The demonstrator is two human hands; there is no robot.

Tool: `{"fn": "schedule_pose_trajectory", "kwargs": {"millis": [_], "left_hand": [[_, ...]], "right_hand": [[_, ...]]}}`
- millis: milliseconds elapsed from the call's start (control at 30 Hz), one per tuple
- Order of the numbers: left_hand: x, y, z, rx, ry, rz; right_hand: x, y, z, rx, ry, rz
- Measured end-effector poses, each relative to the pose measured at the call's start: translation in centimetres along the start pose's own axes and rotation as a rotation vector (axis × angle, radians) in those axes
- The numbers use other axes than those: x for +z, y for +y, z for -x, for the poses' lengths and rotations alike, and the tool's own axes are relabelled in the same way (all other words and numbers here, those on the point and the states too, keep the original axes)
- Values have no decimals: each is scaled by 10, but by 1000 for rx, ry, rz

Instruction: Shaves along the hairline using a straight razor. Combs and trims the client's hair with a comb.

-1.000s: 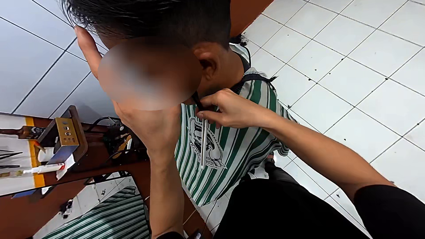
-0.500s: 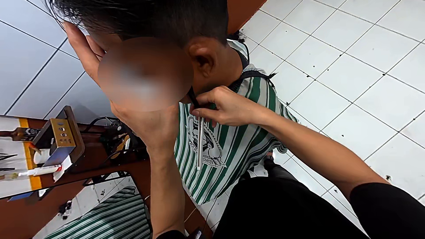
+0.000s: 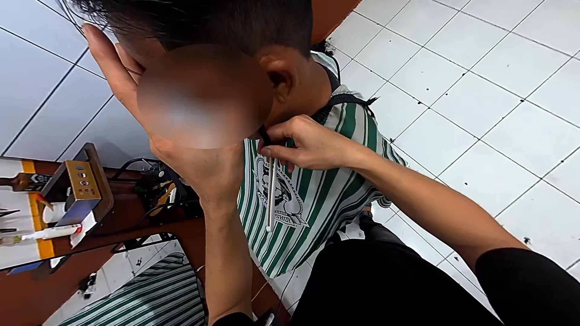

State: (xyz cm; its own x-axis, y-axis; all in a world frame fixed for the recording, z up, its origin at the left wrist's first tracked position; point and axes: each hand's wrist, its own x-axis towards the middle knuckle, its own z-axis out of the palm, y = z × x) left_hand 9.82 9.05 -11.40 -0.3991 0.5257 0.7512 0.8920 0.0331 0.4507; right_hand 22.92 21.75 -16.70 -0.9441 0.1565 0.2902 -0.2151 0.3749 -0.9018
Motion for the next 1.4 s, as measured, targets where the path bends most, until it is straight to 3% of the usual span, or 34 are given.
{"fn": "schedule_pose_trajectory", "kwargs": {"millis": [1400], "left_hand": [[1, -3, 3, 5, 20, 7]], "right_hand": [[4, 4, -2, -28, 11, -4]]}}
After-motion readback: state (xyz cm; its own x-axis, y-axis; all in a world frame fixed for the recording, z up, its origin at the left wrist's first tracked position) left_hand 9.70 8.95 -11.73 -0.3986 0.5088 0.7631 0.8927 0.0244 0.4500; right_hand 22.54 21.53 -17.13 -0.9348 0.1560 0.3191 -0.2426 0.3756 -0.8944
